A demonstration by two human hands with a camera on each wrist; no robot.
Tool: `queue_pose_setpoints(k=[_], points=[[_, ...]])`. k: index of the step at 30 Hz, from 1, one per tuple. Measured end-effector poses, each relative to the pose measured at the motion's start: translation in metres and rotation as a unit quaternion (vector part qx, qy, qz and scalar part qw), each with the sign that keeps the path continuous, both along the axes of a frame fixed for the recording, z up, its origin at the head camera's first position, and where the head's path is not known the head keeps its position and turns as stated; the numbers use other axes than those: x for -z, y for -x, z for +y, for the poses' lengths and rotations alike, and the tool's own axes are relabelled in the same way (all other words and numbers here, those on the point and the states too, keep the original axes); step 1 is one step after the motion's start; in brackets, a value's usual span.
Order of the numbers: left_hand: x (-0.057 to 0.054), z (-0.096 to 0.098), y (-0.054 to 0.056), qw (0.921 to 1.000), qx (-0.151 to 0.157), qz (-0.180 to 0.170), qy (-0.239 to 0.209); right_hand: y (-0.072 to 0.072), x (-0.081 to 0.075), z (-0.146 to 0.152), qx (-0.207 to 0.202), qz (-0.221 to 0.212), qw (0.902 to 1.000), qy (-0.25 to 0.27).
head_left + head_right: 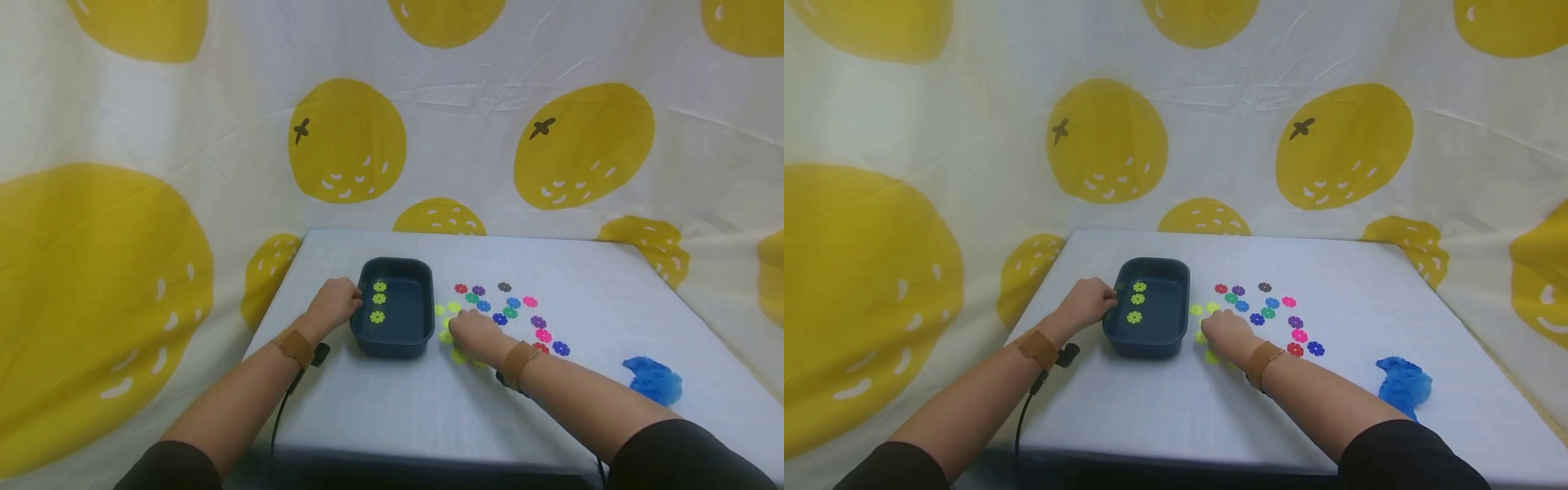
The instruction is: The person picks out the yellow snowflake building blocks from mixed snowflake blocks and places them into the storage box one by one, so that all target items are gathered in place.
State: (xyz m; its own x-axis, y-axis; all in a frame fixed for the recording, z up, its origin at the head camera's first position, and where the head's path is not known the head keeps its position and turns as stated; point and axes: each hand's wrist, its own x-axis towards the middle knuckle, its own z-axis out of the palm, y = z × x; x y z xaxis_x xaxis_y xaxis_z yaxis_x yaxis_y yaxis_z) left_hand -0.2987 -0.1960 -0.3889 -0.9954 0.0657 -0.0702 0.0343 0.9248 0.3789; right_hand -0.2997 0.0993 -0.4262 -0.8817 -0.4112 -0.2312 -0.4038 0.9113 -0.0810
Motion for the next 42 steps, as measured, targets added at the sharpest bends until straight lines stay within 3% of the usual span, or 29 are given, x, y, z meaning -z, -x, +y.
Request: queue_pose_setpoints(k=[10, 23, 36, 42], points=[[-0.001, 0.001, 0.000, 1.0000, 0.000, -0.003, 0.001, 0.009, 0.002, 0.008, -0.011, 0.018, 0.9996, -0.020], [-0.001, 0.001, 0.001, 0.9998, -0.009, -0.019, -0.005, 0.025, -0.012, 0.042, -0.003, 0.005, 0.9966, 0.083], [0.001, 0.000, 0.002, 0.9999, -0.007, -0.016, 0.001, 0.035, -0.023, 0.047, 0.010, -0.044, 0.9914, 0.123], [0.001, 0.002, 0.002, 0.9998, -0.010, -0.018, 0.000, 0.041, -0.030, 0.053, 0.050, -0.063, 0.9852, 0.152]])
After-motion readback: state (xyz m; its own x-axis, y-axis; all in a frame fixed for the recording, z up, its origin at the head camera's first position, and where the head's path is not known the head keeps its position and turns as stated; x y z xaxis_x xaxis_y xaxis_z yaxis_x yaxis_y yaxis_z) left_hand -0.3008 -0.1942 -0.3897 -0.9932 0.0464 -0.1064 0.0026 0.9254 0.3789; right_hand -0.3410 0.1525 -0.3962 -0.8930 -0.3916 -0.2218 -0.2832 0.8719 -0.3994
